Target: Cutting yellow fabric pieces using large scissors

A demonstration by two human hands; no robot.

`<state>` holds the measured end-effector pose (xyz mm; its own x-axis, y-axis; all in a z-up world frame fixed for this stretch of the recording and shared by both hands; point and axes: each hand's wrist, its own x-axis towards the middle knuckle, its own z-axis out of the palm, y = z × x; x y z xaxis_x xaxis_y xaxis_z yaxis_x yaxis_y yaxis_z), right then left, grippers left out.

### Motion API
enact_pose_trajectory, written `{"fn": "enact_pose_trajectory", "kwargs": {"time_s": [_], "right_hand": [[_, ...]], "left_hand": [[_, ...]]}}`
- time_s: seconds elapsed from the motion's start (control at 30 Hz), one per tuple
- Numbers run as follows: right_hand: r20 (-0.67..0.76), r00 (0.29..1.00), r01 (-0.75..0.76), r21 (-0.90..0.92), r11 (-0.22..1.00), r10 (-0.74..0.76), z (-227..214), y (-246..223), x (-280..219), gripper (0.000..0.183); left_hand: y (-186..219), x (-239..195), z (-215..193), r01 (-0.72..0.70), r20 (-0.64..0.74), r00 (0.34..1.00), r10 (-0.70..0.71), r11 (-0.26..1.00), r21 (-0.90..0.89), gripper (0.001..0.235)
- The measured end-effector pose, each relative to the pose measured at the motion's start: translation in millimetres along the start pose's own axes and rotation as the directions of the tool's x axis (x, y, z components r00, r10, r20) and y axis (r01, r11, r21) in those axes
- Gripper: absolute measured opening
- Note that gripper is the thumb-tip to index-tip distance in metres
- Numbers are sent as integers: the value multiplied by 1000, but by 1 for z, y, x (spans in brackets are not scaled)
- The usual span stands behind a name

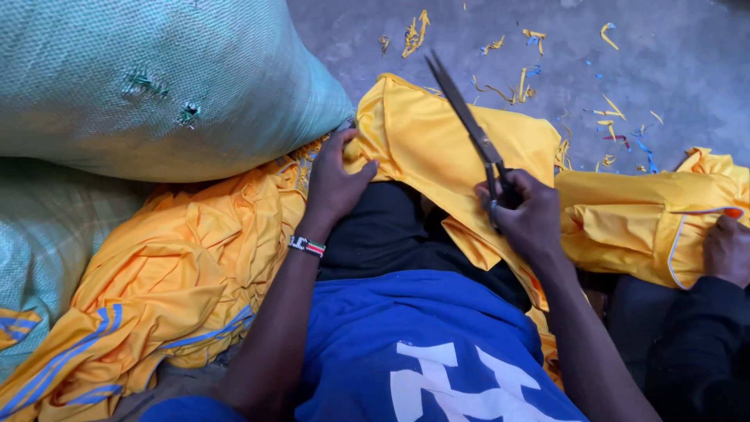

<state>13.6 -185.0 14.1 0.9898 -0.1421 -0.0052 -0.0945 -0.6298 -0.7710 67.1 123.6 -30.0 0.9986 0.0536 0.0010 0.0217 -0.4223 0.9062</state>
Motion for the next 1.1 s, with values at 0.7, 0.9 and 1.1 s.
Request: {"fn": "enact_pose_trajectory", "kwargs": {"time_s": [0.7, 0.9, 1.1], "right_hand": [[38, 995, 93, -196, 976, -87, 8, 6, -14, 18], [93, 989, 137, -283, 949, -115, -20, -7, -30, 22], [223, 975, 154, -584, 797, -25, -68, -22, -46, 45]], "left_hand": [[40, -25, 5, -504, 314, 850, 423, 826, 252, 12], [37, -30, 1, -348, 186, 913, 362, 932, -105, 10], [29, -41, -2, -355, 96, 923, 374, 919, -171, 7]]}}
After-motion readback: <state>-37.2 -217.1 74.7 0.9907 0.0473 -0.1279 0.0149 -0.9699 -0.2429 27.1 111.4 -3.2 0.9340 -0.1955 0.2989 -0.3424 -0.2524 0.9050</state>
